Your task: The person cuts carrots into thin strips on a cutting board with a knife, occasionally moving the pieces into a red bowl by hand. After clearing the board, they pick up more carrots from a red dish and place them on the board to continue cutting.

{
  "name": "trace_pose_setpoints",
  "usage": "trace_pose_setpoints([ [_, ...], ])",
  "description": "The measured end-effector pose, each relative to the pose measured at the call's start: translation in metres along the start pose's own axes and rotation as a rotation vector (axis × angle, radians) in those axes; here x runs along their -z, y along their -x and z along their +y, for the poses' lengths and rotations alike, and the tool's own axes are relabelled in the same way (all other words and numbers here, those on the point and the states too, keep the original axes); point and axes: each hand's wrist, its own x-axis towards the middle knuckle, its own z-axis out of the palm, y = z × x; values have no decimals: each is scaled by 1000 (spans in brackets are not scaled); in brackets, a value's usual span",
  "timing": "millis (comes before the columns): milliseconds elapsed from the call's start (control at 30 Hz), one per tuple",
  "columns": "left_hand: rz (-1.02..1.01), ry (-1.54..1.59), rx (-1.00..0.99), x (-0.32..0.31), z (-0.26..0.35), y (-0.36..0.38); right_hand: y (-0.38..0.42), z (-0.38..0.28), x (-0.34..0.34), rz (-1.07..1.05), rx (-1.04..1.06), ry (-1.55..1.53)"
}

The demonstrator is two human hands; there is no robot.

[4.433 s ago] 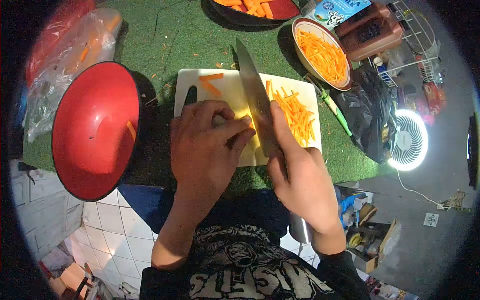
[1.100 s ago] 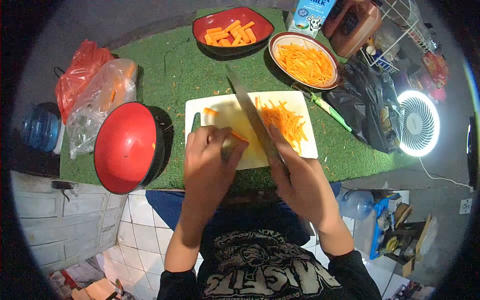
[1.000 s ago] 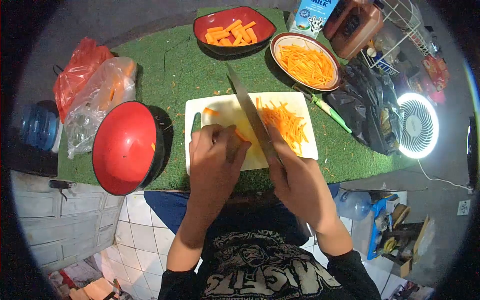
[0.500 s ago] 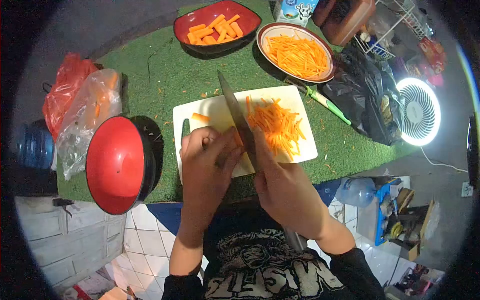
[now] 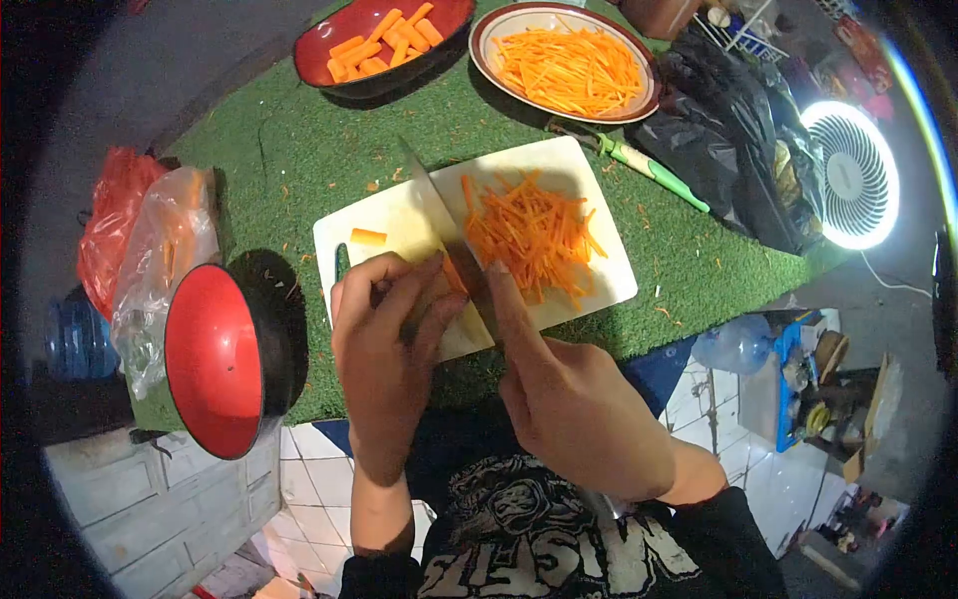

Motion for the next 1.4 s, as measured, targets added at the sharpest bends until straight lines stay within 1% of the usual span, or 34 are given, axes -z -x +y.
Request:
trace_pose_setpoints([
  [100, -28, 22, 48, 0, -1, 0, 0, 1, 4, -22, -39, -36],
  [200, -23, 14, 60, 0, -1, 0, 1, 3, 5, -20, -5, -53],
  [300, -12, 5, 61, 0, 0, 0, 3, 0, 8, -104, -36, 20],
  [367, 3, 26, 87, -2, 1, 1, 3, 0, 6, -80, -17, 7],
  [400, 6, 16, 85, -2, 2, 1, 3, 1, 5, -69, -7, 1],
  [500, 19, 16, 81, -3, 3, 0, 5, -4, 12, -132, -30, 27],
  [567, 26, 59, 85, -3, 3, 0, 6, -3, 8, -109, -13, 34],
  [600, 22, 15, 56, -3, 3, 0, 7, -2, 7, -98, -5, 41],
  [700, 9, -80, 1, 0, 3, -1, 2, -6, 13, -220, -41, 116],
  [767, -6, -94, 3, 0, 2, -1, 0, -2, 9, -139, 112, 210],
  [833, 4, -74, 10, -1, 1, -1, -1, -1, 6, -141, 130, 241],
  [967, 11, -37, 4, -1, -1, 0, -11, -7, 5, -292, -37, 263],
  [1033, 3, -32, -9, 1, -2, 0, -18, -7, 3, -242, -34, 256],
  [1067, 1, -28, -15, 1, -3, 0, -20, -4, -1, -158, -12, 223],
  [1133, 7, -14, -21, -1, -5, 1, -21, 1, -4, -41, 46, 197],
  [1267, 6, 37, 4, 1, -3, 2, -22, 9, 1, 127, 187, 239],
  [1333, 13, 42, 7, 0, -3, 3, -22, 4, 7, 72, 103, 194],
  [1367, 15, 44, 6, 0, -3, 2, -22, -5, 16, -24, -10, 140],
  [1400, 27, 49, -3, -1, -5, 3, -21, -6, 17, -29, -16, 127],
])
